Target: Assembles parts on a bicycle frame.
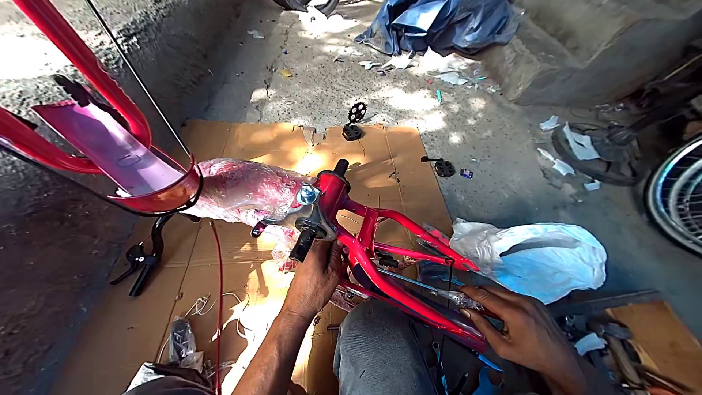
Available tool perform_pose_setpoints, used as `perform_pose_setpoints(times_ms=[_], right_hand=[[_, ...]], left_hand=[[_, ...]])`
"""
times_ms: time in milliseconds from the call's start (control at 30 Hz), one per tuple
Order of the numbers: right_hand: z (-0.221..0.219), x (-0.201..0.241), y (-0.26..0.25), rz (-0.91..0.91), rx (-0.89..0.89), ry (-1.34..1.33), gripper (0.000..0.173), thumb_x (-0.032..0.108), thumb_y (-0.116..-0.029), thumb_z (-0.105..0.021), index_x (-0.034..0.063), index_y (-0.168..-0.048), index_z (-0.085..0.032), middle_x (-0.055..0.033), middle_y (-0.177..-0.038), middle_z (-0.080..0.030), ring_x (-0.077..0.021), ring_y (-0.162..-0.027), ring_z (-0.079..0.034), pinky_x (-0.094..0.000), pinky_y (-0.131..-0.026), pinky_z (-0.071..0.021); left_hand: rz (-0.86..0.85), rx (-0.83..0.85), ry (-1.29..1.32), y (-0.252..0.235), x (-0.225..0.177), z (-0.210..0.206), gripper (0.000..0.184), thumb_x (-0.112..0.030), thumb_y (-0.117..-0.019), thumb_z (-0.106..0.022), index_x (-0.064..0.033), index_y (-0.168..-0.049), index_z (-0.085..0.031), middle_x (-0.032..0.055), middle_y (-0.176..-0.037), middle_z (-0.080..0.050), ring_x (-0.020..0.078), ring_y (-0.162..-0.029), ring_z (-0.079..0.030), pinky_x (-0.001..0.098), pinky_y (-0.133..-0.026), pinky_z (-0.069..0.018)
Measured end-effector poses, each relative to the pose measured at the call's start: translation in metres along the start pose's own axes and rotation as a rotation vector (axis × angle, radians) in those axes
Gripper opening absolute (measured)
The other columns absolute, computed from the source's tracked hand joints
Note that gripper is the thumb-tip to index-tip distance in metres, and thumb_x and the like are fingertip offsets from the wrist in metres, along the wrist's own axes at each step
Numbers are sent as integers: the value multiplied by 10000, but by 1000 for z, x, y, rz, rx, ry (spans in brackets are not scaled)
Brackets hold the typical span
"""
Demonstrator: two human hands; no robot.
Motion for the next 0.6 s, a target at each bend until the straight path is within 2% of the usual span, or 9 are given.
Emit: perform_pose_setpoints(times_ms=[100, 133, 200, 267, 367, 400, 433, 533, 600], right_hand=[[0, 0, 1, -1, 15, 7, 411, 495, -987, -519, 231, -1204, -748, 10, -932, -730, -132, -743, -689, -372, -598, -570], [0, 0, 1, -1, 21, 8, 412, 492, -988, -519, 229, -1206, -749, 10, -925, -724, -132, -741, -684, -367, -601, -570], [0, -1, 1, 2, 20, 13, 413, 487, -984, -523, 225, -1205, -752, 11, -910, -717, -130, -727, -675, -360, -591, -564], [-1, -1, 2, 8, 15, 8, 410, 481, -985, -525, 220, -1206, -752, 3, -903, -712, -134, -713, -669, -363, -577, -553], [-1, -1, 3, 5, 16, 2, 404, 480, -986, -520, 232, -1205, -752, 4, -919, -726, -130, -722, -681, -368, -585, -564], [-1, -1, 2, 9, 11, 0, 400, 482, -989, -519, 238, -1208, -749, 4, -926, -730, -130, -726, -685, -369, -589, -567], [-1, -1, 1, 12, 6, -2, 400, 484, -992, -517, 238, -1207, -747, 1, -928, -731, -134, -725, -685, -374, -585, -565], [-1, -1, 1, 23, 1, 8, 405, 486, -990, -510, 239, -1212, -743, 0, -930, -732, -139, -723, -686, -379, -579, -562], [-3, 0, 4, 16, -5, 14, 402, 476, -982, -516, 233, -1206, -745, -2, -930, -730, -144, -727, -686, -378, -581, -561]], left_hand=[[-85, -119, -39, 17, 7, -16, 385, -374, -1075, -400, -128, -1023, -691, -7, -914, -649, 106, -846, -648, 355, -747, -570], [-116, -186, -43, 27, 10, -24, 394, -370, -1080, -390, -130, -1074, -703, -4, -1000, -674, 111, -939, -656, 363, -826, -570], [-176, -349, -27, 46, 22, -43, 394, -353, -1090, -396, -117, -1103, -712, 8, -1049, -692, 151, -1018, -634, 380, -919, -519], [-263, -458, -39, 59, 42, -58, 352, -342, -1076, -461, -138, -1116, -745, 4, -1120, -715, 186, -1099, -606, 397, -1004, -453], [-354, -420, -139, 75, 74, -69, 261, -320, -1045, -548, -246, -1222, -726, -57, -1244, -707, 202, -1222, -570, 437, -1074, -393], [-351, -408, -146, 76, 77, -68, 281, -327, -1053, -535, -266, -1263, -710, -60, -1291, -692, 197, -1237, -567, 433, -1068, -400], [-319, -415, -76, 77, 74, -66, 293, -318, -1063, -511, -246, -1268, -708, -44, -1288, -692, 185, -1221, -576, 410, -1051, -418], [-145, -559, 374, 78, 51, -62, 330, -230, -1089, -445, -10, -1160, -681, 90, -1157, -699, 184, -1095, -669, 357, -985, -560], [-110, -556, 427, 70, 41, -56, 326, -208, -1090, -449, 28, -1125, -671, 89, -1104, -713, 151, -1000, -703, 330, -918, -598]])
Point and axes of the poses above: each hand's wrist, its own y-axis away from the middle knuckle, its own z-axis out of the back of the hand, x = y × z, the point moved 1 cm from there along -y, towards the middle knuckle
